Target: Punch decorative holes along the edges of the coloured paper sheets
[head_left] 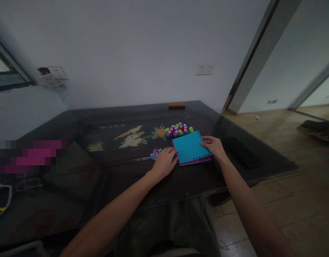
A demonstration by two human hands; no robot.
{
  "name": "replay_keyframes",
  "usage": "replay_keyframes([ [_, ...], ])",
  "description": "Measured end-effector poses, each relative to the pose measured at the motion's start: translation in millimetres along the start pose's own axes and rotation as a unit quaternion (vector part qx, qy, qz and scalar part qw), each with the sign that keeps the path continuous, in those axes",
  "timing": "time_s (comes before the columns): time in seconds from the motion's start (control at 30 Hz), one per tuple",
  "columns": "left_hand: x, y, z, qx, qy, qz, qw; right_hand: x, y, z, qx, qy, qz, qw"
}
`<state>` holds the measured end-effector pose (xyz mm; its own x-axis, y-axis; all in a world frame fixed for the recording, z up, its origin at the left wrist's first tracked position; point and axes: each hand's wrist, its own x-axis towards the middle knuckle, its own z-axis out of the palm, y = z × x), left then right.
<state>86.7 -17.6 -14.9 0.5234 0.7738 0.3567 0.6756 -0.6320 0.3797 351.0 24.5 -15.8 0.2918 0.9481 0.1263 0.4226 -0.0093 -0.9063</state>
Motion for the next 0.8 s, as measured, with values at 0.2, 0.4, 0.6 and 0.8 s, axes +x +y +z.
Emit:
replay_keyframes([
  [0.2, 0.3, -1.0, 8.9, 0.033, -0.016, -0.005, 0.999, 0.7, 3.8, 3.2, -0.021, -0.002, -0.004, 1.0],
  [0.4, -0.8, -1.5, 7.6, 0.05, -0.029, -0.005, 0.998, 1.1, 2.8, 4.3, -0.052, -0.003, -0.001, 0.999],
  [0.6, 0.6, 0.8, 3.9, 0.046, -0.035, -0.014, 0.998, 5.9, 8.5, -0.8, -0.143, 0.064, -0.037, 0.987],
  [0.8, -6.5, 15.2, -2.8, -0.033, -0.043, -0.005, 0.998, 6.5, 10.1, -0.3, -0.18, 0.068, -0.064, 0.979],
])
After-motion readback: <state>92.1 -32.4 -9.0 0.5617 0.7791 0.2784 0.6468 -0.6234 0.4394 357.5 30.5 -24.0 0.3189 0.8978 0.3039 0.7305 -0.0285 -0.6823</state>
